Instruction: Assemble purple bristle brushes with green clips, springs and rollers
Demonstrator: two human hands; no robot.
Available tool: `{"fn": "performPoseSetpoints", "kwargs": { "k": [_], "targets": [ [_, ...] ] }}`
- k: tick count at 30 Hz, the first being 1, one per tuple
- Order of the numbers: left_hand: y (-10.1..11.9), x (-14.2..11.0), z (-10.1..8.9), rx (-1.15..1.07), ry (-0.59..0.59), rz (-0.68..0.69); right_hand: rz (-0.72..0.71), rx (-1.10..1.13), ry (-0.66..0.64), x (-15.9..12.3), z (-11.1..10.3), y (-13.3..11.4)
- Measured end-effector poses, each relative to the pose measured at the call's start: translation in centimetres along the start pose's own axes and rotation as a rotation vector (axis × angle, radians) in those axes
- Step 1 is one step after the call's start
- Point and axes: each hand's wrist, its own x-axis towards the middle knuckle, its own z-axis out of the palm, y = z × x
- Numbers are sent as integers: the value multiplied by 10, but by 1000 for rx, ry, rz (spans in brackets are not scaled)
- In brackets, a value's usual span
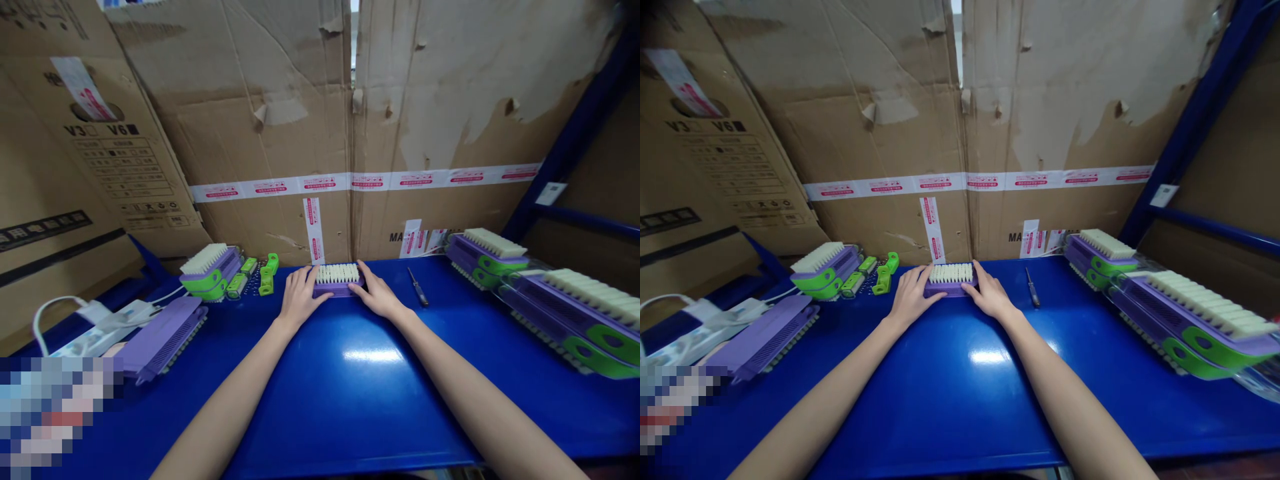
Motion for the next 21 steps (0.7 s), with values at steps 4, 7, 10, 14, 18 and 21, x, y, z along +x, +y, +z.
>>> {"fn": "performPoseSetpoints", "kwargs": {
  "k": [4,7,10,14,18,21],
  "targets": [
    [1,0,0,-15,-8,-19,5,-1,-6,0,0,0],
    [1,-1,1,-1,-39,-5,-2,2,2,0,0,0],
    [0,-2,3,-9,-35,-6,-2,10,4,0,0,-1],
    [0,-2,4,-15,-18,-32,13,6,-7,0,-1,-2],
    [0,-2,5,-14,-8,-60,16,10,-5,0,-1,-3],
    [0,-2,6,-5,5,-79,19,13,-1,0,-1,-3]
  ]
}}
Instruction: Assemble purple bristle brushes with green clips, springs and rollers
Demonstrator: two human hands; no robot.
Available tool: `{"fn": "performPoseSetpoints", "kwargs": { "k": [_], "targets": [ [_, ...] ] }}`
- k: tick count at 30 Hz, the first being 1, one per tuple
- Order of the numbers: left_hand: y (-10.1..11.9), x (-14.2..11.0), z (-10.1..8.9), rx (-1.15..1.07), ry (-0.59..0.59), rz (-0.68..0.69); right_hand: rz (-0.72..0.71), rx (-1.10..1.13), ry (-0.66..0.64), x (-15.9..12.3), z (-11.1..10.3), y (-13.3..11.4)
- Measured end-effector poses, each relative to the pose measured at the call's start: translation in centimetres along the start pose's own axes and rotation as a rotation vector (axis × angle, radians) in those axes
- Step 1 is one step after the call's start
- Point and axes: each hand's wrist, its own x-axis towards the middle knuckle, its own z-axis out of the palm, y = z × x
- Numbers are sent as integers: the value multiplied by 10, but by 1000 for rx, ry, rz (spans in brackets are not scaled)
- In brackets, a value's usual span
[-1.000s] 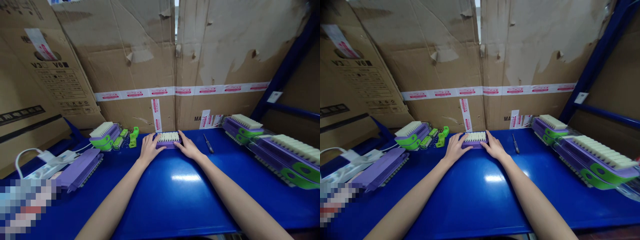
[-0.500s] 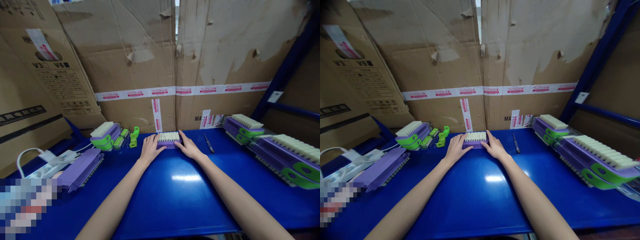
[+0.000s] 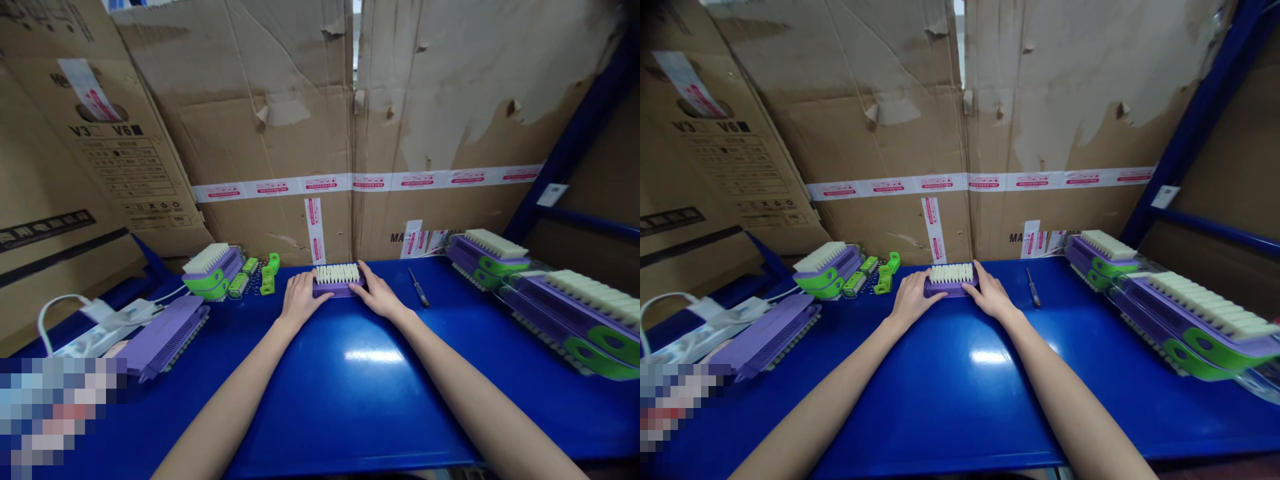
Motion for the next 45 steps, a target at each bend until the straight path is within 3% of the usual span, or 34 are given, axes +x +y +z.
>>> {"fn": "performPoseSetpoints", "kwargs": {
  "k": [30,45],
  "targets": [
    [7,3,-9,-46,-127,-203,2,-9,-15,0,-1,-2],
    [7,-2,-6,39,-35,-21,9,-28,-15,0,0,0]
  ]
}}
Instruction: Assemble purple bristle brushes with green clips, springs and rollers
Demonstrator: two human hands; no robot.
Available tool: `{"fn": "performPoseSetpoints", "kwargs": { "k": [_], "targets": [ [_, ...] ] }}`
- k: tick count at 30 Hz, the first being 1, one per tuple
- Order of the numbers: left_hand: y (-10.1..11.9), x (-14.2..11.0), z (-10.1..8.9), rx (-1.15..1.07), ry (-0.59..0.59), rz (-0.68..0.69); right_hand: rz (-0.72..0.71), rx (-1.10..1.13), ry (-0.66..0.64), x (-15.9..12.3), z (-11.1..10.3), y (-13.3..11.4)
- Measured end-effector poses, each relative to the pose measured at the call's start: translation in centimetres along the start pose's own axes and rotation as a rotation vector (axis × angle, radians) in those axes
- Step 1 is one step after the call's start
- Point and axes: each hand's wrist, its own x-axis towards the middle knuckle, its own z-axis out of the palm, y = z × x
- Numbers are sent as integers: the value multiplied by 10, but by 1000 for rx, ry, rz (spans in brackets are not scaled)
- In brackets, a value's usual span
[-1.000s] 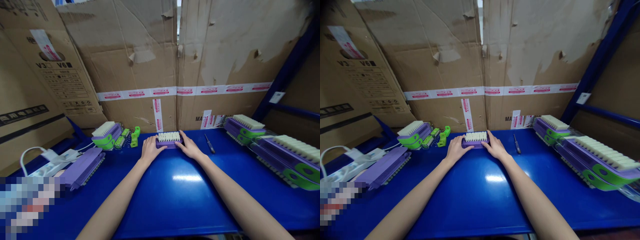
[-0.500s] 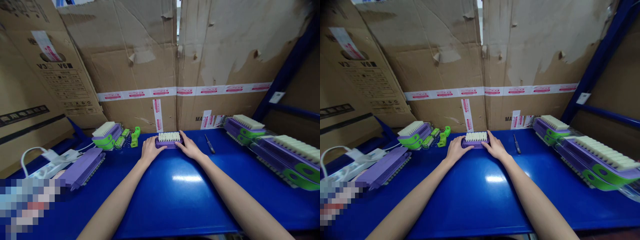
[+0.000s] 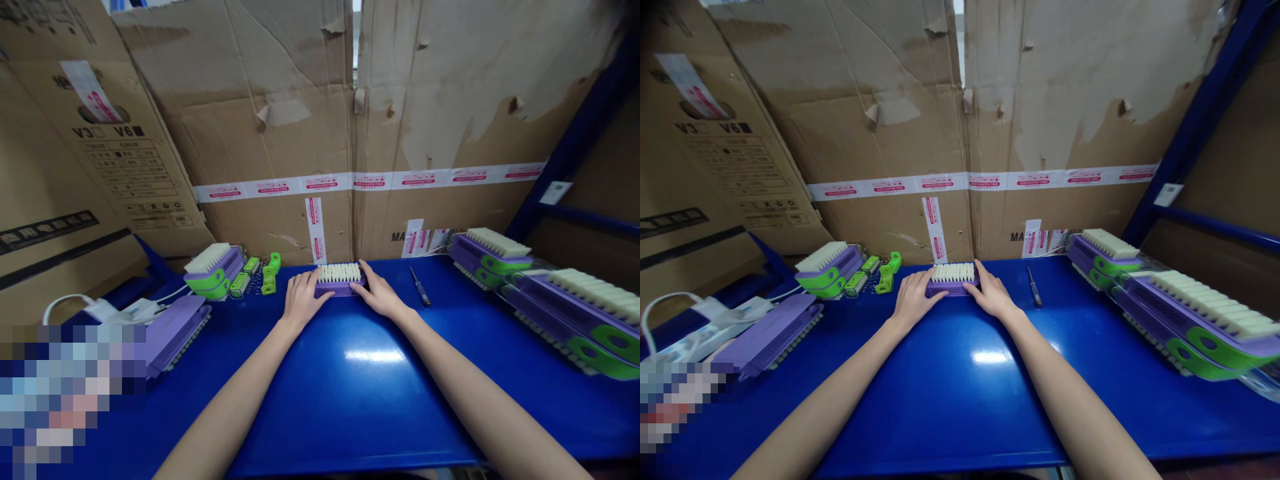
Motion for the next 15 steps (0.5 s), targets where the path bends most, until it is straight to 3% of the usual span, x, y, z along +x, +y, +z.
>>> {"fn": "performPoseSetpoints", "kwargs": {
  "k": [15],
  "targets": [
    [0,1,1,33,15,-70,-15,12,10,0,1,2]
  ]
}}
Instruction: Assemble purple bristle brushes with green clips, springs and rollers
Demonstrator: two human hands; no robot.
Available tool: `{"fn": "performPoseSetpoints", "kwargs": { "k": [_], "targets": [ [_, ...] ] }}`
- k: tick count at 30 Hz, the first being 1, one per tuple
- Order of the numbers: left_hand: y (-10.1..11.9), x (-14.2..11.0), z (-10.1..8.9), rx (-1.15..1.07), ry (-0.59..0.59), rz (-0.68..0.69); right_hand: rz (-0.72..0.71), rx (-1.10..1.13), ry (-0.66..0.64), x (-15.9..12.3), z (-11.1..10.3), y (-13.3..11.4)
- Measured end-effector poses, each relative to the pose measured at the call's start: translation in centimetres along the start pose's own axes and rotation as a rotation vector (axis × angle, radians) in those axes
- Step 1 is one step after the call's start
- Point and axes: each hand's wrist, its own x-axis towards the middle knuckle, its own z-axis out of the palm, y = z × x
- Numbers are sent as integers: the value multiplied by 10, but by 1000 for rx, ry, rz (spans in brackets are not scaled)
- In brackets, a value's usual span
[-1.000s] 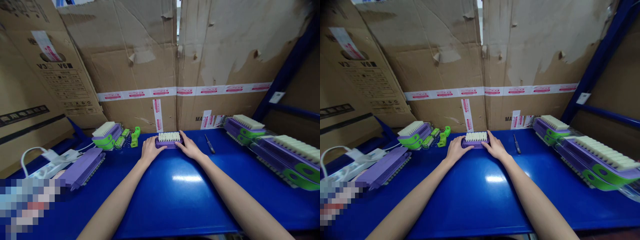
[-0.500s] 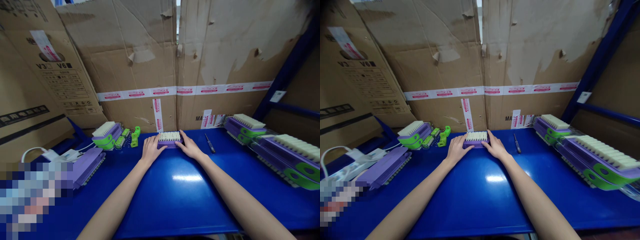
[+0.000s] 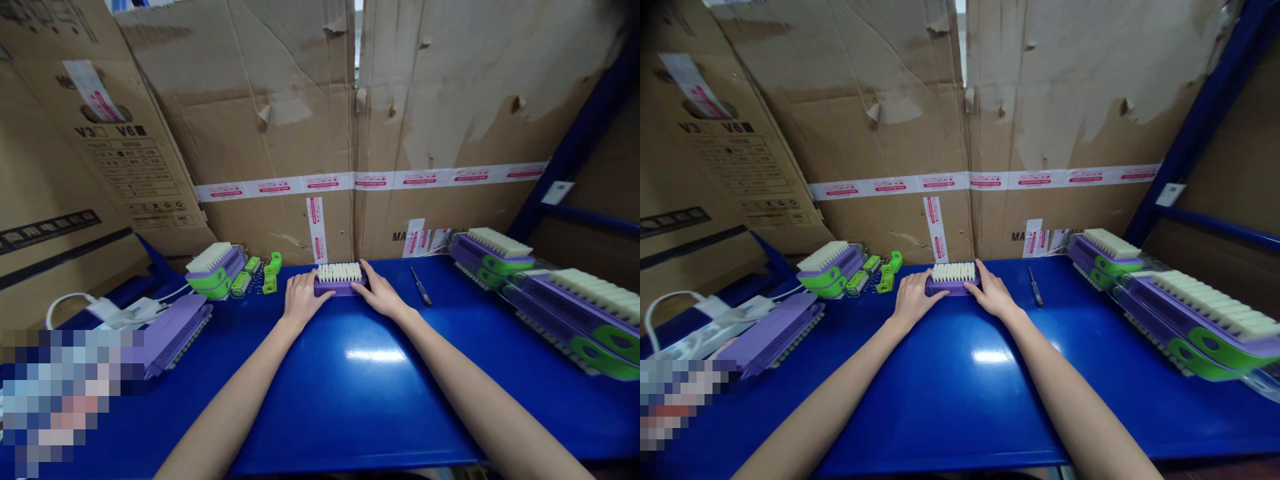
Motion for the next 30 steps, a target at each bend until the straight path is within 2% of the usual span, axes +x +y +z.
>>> {"fn": "performPoseSetpoints", "kwargs": {
  "k": [30],
  "targets": [
    [3,0,-6,93,-50,-37,5,-14,-11,-1,-2,-2]
  ]
}}
